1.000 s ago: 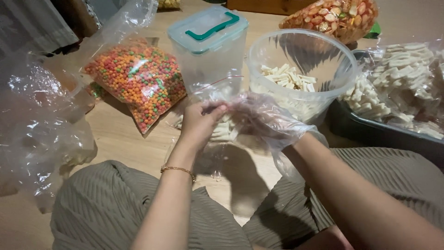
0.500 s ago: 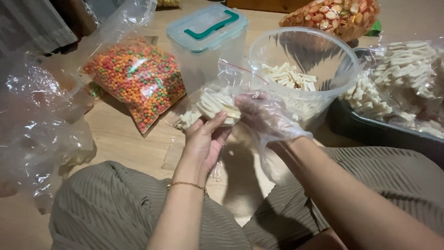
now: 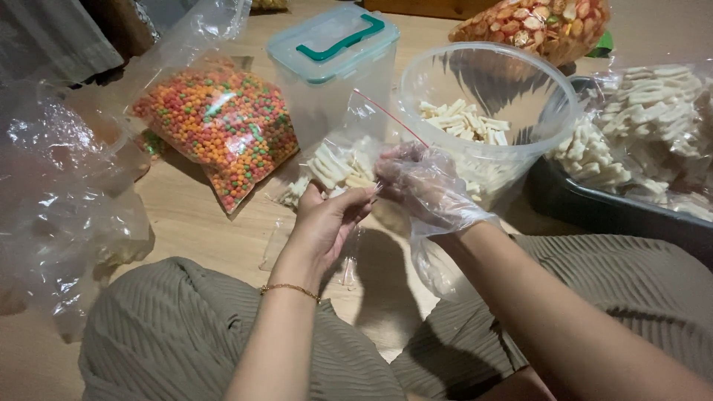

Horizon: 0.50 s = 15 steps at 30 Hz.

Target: A person wearing gloves is manually portioning white stick-shaped snacks from a large plastic container into smaller plastic bags while sitting on the floor.

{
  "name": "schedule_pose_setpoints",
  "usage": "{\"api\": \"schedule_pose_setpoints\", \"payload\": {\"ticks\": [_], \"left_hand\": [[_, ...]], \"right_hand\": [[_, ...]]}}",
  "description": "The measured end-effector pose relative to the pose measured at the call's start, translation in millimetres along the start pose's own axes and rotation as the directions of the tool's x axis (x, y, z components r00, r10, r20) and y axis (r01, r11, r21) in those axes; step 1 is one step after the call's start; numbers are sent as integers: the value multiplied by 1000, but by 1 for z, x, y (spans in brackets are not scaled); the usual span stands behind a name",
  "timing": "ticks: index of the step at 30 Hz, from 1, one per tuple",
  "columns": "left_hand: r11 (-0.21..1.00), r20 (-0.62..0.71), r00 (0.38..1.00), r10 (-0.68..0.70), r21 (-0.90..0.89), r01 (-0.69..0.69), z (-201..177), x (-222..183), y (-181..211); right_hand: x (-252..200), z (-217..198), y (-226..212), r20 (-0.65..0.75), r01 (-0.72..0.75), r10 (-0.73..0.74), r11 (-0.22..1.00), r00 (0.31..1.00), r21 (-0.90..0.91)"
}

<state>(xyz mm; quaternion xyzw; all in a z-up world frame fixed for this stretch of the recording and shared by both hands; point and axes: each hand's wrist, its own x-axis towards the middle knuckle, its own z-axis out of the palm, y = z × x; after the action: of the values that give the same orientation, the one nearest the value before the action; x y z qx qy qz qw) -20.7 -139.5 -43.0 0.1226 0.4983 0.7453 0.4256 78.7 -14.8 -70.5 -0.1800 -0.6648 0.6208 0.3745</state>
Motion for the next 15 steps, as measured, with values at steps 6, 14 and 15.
{"api": "schedule_pose_setpoints", "payload": {"ticks": [6,14,15], "left_hand": [[999,5,1000,-15,-33,15,-7,1,-3],[1000,-14,1000,11,-14,-11,-5,-6,6],[1000,-12,1000,12,-14,-12,-8,-1,2]], "right_hand": [[5,-2,7,23,107,-107,994,994,-12],[10,-9,16,61,267,-265,963,962,-23],[10,-9,18,60,269,-267,963,962,-23]]}}
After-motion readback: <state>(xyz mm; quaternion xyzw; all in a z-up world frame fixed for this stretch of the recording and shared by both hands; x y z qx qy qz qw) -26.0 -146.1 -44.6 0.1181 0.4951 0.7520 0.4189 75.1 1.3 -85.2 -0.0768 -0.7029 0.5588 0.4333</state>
